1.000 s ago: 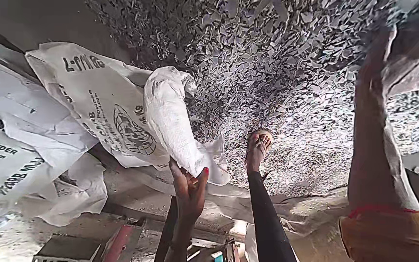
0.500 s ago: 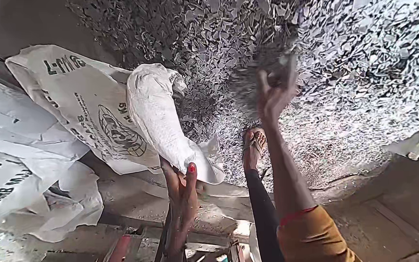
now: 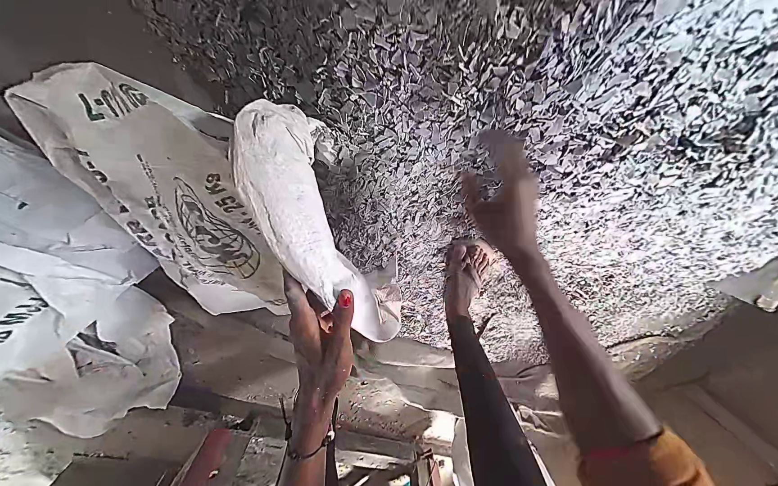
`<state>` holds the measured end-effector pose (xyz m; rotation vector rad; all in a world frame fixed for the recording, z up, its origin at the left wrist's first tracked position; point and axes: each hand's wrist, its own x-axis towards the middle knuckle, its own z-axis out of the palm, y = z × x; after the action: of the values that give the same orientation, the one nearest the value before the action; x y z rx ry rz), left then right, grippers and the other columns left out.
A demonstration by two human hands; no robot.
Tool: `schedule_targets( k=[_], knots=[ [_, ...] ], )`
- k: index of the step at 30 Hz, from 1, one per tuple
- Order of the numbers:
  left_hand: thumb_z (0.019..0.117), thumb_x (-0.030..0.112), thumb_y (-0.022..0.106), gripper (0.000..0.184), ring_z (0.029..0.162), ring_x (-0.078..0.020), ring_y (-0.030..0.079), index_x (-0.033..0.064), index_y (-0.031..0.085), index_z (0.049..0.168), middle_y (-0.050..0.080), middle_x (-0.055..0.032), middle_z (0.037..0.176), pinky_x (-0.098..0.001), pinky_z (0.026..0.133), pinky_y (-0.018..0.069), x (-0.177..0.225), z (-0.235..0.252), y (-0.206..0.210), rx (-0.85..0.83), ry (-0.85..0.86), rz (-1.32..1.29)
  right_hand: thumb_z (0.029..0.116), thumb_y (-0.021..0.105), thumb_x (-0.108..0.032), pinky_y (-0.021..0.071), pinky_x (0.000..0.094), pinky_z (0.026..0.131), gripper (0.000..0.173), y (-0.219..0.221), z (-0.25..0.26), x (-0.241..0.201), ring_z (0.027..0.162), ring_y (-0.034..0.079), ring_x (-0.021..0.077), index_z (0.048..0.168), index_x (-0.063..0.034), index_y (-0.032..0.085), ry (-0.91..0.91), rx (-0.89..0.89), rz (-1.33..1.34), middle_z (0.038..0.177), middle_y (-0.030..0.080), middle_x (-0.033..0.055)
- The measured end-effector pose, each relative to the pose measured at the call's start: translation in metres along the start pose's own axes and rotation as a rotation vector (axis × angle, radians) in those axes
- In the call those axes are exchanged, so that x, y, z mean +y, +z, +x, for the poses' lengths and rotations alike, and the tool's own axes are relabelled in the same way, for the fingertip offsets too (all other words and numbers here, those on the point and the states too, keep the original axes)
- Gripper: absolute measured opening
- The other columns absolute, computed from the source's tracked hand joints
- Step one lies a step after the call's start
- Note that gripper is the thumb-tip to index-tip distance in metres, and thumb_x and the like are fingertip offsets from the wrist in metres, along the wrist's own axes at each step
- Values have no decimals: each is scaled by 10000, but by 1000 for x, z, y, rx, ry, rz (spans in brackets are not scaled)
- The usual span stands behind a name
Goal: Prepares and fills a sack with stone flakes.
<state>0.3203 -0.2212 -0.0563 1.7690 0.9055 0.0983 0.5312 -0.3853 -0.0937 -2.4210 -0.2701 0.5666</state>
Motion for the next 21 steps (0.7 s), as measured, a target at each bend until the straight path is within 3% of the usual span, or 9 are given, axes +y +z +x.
schedule_targets(
  k=[2, 4, 6, 7, 10, 15, 17, 20, 21],
  knots=[
    [1035, 391, 527, 894, 1415, -72, 426, -220, 89, 1519, 272, -391, 1551, -166, 1094, 404, 1, 1, -5, -10, -39, 13, 961, 638, -229, 421, 527, 1105, 582, -75, 47, 21, 1350, 501, 453, 1423, 95, 492, 85, 279, -241, 1444, 501, 344],
    [1028, 421, 537, 915, 1444, -90, 391, -213, 104, 1525, 275, -384, 1560, -193, 1139, 364, -2, 2, -11, -7, -50, 13, 1011, 543, -394, 357, 493, 1158, 624, -129, 93, 55, 1387, 465, 407, 1440, 57, 496, 174, 464, -371, 1463, 492, 308],
    [1034, 408, 542, 907, 1438, -64, 396, -219, 103, 1519, 309, -360, 1556, -194, 1153, 358, -6, 3, -16, -10, -24, -6, 986, 484, -592, 396, 491, 1118, 684, -142, 141, 99, 1301, 556, 327, 1355, -28, 604, 240, 659, -426, 1356, 609, 213],
    [1035, 387, 541, 894, 1426, -43, 406, -227, 99, 1513, 319, -358, 1549, -182, 1144, 367, -7, 3, -17, -17, -19, -15, 960, 493, -623, 408, 523, 1103, 711, -138, 154, 104, 1282, 577, 338, 1337, -35, 623, 258, 705, -449, 1337, 627, 210],
    [1017, 357, 544, 895, 1384, -5, 442, -239, 87, 1503, 338, -371, 1526, -155, 1093, 403, -6, 0, -14, -27, -85, -47, 949, 551, -507, 280, 583, 1184, 703, -99, 144, 49, 1430, 429, 417, 1439, -3, 558, 299, 592, -457, 1508, 489, 270],
    [1023, 375, 552, 939, 1409, 3, 409, -254, 31, 1489, 294, -353, 1555, -156, 1128, 375, -5, 4, -12, -17, -115, -149, 926, 617, -471, 370, 663, 1064, 586, 29, 79, -9, 1347, 471, 511, 1256, 10, 677, 189, 405, -317, 1439, 519, 312],
    [1009, 384, 562, 955, 1386, 20, 423, -234, 27, 1503, 301, -335, 1559, -146, 1101, 394, -4, 5, -11, -15, -142, -142, 900, 655, -522, 378, 703, 1031, 573, 78, 53, -24, 1290, 508, 545, 1172, -22, 722, 178, 313, -231, 1389, 548, 336],
    [1003, 398, 553, 960, 1397, -21, 418, -208, 21, 1524, 275, -351, 1568, -156, 1084, 402, -4, 6, -10, -13, -137, -82, 896, 659, -551, 375, 737, 1040, 597, 134, 3, -58, 1356, 441, 555, 1298, -111, 687, 247, -10, -26, 1466, 497, 314],
    [1010, 412, 547, 965, 1431, -55, 390, -195, 11, 1534, 240, -360, 1584, -171, 1112, 382, -4, 7, -9, -18, -120, -60, 900, 678, -495, 405, 708, 1036, 539, 146, -12, -71, 1339, 481, 513, 1300, -135, 695, 257, -117, 56, 1440, 537, 277]
  ],
)
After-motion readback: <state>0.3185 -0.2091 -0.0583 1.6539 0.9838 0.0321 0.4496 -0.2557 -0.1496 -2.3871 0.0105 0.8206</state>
